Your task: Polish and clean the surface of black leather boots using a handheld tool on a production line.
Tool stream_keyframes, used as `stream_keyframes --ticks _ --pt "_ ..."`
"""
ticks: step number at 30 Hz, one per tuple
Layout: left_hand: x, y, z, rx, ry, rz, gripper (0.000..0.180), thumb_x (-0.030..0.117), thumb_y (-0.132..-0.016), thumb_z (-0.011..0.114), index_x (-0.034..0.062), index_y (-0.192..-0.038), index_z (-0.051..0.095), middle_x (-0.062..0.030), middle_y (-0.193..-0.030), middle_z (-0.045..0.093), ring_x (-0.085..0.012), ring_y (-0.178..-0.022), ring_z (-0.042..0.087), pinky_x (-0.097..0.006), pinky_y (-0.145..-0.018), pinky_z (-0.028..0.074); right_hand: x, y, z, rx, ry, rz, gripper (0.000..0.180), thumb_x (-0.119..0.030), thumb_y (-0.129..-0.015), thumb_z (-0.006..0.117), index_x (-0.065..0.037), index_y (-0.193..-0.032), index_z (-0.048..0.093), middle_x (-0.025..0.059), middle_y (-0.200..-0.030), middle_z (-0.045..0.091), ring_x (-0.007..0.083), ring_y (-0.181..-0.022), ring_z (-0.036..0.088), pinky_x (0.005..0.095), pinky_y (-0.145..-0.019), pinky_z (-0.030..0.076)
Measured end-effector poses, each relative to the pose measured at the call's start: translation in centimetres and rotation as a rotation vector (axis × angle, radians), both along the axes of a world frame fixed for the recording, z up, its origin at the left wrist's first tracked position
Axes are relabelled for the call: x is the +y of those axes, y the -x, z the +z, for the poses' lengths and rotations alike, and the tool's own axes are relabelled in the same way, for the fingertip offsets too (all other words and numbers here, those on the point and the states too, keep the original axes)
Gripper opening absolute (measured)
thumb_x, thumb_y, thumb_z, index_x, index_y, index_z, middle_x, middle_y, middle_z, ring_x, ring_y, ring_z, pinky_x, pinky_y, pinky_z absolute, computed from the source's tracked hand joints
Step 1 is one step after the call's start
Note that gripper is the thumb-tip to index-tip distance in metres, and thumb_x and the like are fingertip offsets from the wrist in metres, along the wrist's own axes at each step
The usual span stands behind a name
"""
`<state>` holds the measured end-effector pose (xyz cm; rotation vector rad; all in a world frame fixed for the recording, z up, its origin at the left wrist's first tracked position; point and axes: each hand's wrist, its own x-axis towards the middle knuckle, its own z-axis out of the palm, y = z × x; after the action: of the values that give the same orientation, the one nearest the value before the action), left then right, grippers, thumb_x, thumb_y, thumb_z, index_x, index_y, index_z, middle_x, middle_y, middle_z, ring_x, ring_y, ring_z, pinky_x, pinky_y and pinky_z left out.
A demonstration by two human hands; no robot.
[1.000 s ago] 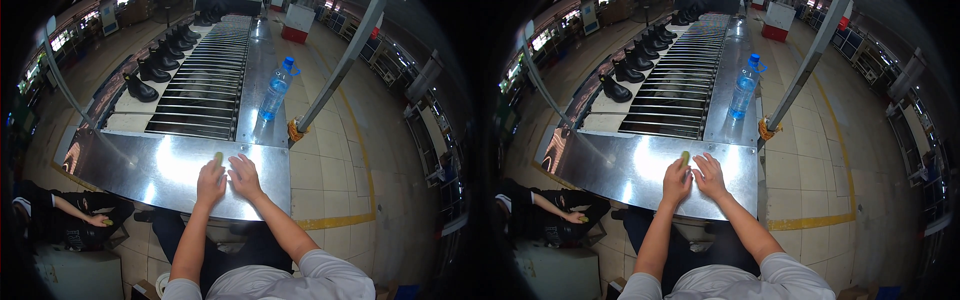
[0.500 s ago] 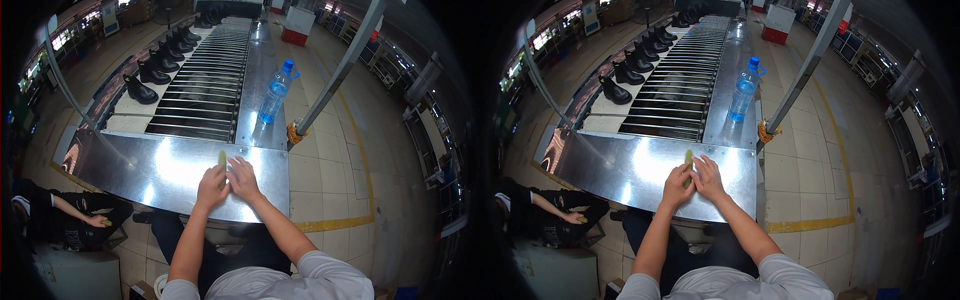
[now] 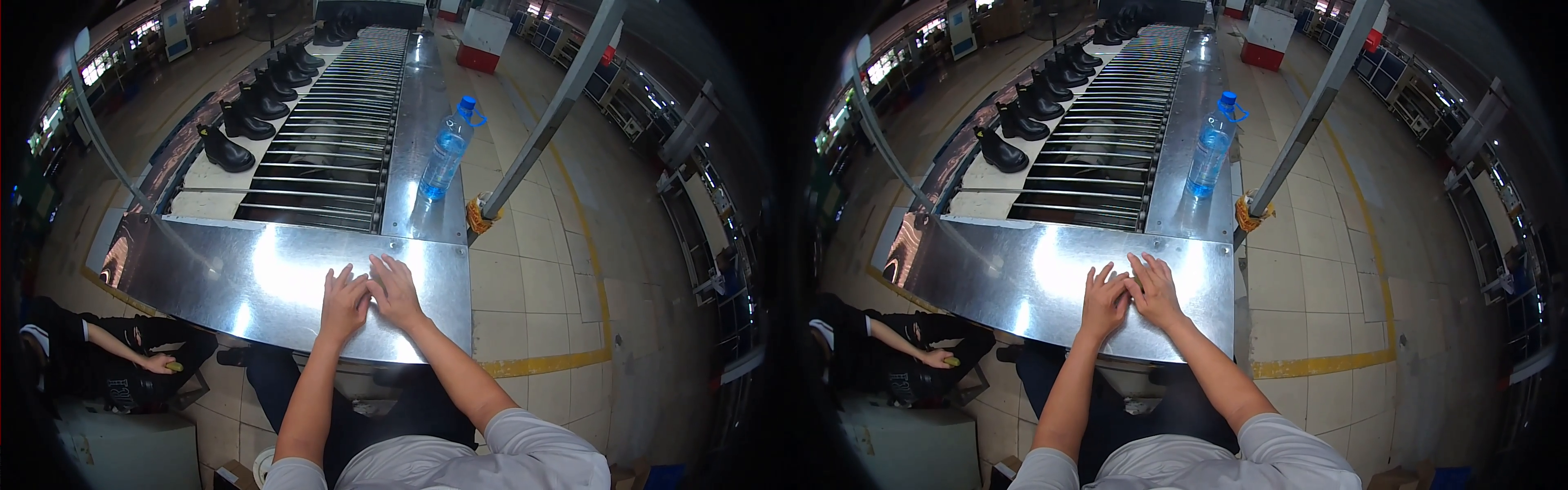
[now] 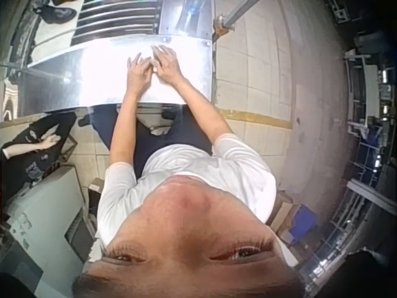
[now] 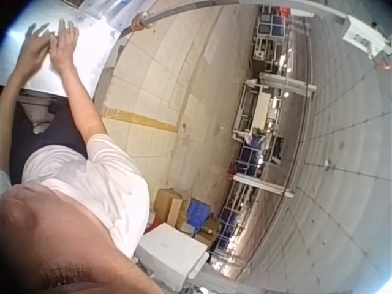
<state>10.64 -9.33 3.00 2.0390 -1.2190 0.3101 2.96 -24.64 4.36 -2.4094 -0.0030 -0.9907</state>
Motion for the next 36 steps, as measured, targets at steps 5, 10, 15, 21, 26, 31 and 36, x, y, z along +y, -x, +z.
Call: stream_keyframes --ticks 5,10,15,21,26,31,36 --pt "-0.2 -0.2 -0.4 -0.058 0.052 0.373 0.025 0.012 -0.086 0.071 0.0048 -0.11 0.071 -0.0138 -0.12 0.07 -0.0404 -0.13 0.056 -0.064 -0.115 0.031 -0.1 0.7 -0.6 0.216 -0.255 -0.063 0.045 -0.015 -0.096 0.067 -0.003 -0.138 0.059 0.0127 -0.098 0.071 0.0346 -0.112 0.064 0.047 -0.1 0.046" --pt "-0.2 0.1 0.0 0.077 0.051 0.02 0.032 0.017 -0.086 0.073 0.0051 -0.115 0.069 -0.0147 -0.12 0.069 -0.0409 -0.127 0.057 -0.06 -0.112 0.037 -0.1 -0.2 0.6 -0.177 0.104 -0.091 0.042 -0.011 -0.094 0.068 -0.003 -0.135 0.061 0.0109 -0.089 0.07 0.0304 -0.087 0.068 0.0429 -0.085 0.051" --pt "-0.2 -0.3 -0.3 -0.129 -0.01 0.264 0.031 0.016 -0.087 0.072 0.005 -0.116 0.069 -0.0152 -0.127 0.067 -0.041 -0.13 0.055 -0.06 -0.114 0.035 0.0 1.0 -0.7 0.112 -0.175 -0.03 0.041 -0.013 -0.093 0.069 -0.003 -0.132 0.063 0.0141 -0.097 0.071 0.0344 -0.098 0.069 0.0423 -0.091 0.05" --pt "-0.4 0.1 0.1 0.063 0.004 0.094 0.033 0.01 -0.087 0.071 0.0092 -0.119 0.068 -0.0144 -0.132 0.065 -0.0402 -0.132 0.054 -0.06 -0.115 0.033 -0.2 0.1 0.7 -0.113 0.026 -0.036 0.037 -0.012 -0.092 0.07 -0.002 -0.127 0.066 0.0187 -0.111 0.072 0.0362 -0.107 0.068 0.0414 -0.093 0.052" --pt "-0.6 -0.6 -0.4 -0.055 0.011 0.333 0.023 0.009 -0.088 0.068 0.0064 -0.111 0.072 -0.0179 -0.131 0.065 -0.0443 -0.135 0.05 -0.06 -0.116 0.033 -0.5 0.6 -0.3 0.072 -0.134 -0.034 0.032 -0.009 -0.091 0.069 -0.002 -0.122 0.068 0.0178 -0.106 0.072 0.035 -0.102 0.069 0.0431 -0.089 0.052" --pt "-0.5 -0.6 -1.0 0.096 0.224 0.262 0.02 0.015 -0.088 0.071 0.0066 -0.105 0.073 -0.0161 -0.123 0.069 -0.044 -0.13 0.054 -0.057 -0.112 0.037 -0.1 0.0 0.6 -0.136 -0.039 -0.064 0.03 -0.009 -0.092 0.069 -0.002 -0.121 0.069 0.0166 -0.101 0.073 0.0332 -0.101 0.069 0.0435 -0.09 0.052" --pt "-0.6 -0.3 0.0 -0.015 0.094 0.124 0.028 0.02 -0.081 0.079 0.0085 -0.106 0.073 -0.0105 -0.118 0.071 -0.0388 -0.127 0.058 -0.055 -0.11 0.04 -0.4 0.1 -0.1 -0.072 -0.035 -0.055 0.03 -0.012 -0.094 0.067 -0.003 -0.122 0.068 0.0154 -0.104 0.073 0.0336 -0.106 0.069 0.0461 -0.099 0.049"
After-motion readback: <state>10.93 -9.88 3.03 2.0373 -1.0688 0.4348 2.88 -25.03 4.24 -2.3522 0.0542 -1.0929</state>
